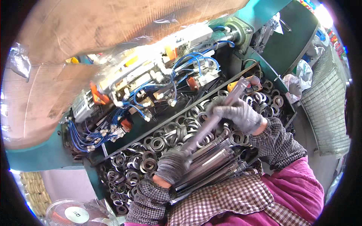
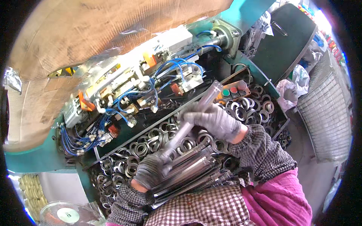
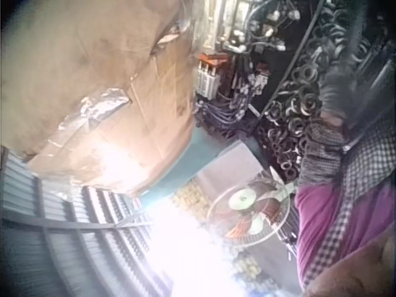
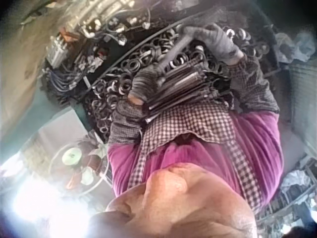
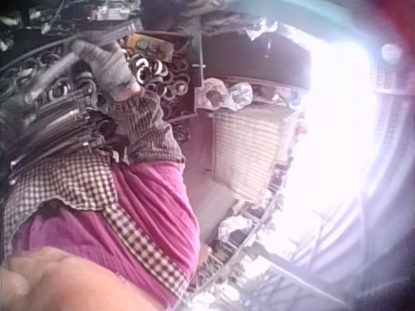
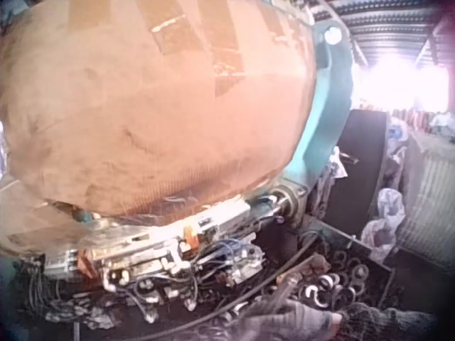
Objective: Manually assembling metal rings and tubes at a manufacturing workstation.
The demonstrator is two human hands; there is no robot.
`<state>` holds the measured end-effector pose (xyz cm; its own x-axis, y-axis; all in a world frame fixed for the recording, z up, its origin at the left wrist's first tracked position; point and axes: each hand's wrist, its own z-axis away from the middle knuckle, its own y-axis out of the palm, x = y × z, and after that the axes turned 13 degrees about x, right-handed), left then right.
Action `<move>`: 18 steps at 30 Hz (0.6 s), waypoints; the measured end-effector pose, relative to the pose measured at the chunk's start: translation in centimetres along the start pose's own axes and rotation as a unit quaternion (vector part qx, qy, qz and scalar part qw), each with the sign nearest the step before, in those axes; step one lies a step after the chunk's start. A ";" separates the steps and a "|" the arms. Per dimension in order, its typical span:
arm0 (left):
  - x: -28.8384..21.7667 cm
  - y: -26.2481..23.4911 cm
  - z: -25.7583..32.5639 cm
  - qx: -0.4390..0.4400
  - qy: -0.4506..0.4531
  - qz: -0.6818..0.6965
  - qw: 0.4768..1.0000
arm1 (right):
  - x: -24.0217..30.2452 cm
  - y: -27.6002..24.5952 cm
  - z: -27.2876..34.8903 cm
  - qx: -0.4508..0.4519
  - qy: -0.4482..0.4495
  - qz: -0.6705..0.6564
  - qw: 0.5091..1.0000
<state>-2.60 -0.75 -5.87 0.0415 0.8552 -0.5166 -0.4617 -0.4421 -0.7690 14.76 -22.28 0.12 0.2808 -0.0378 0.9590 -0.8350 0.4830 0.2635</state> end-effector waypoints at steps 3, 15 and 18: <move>-0.3 0.4 -0.4 -0.022 0.003 -0.028 0.999 | -1.7 0.5 -4.1 0.050 -0.038 -0.062 0.996; -0.3 -0.5 -0.1 0.044 -0.013 0.051 0.998 | -3.7 6.2 -15.0 0.012 -0.039 -0.392 0.919; 0.3 -0.6 -1.0 0.128 -0.116 0.021 0.985 | -3.2 8.0 -17.8 -0.004 -0.049 -0.414 0.909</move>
<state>-1.42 -0.53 -5.91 -0.1720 0.8895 -0.4234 -0.6686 -0.4211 -0.6129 15.61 -2.77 -2.74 0.7682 -0.4686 0.4361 -0.3524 0.2592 0.8992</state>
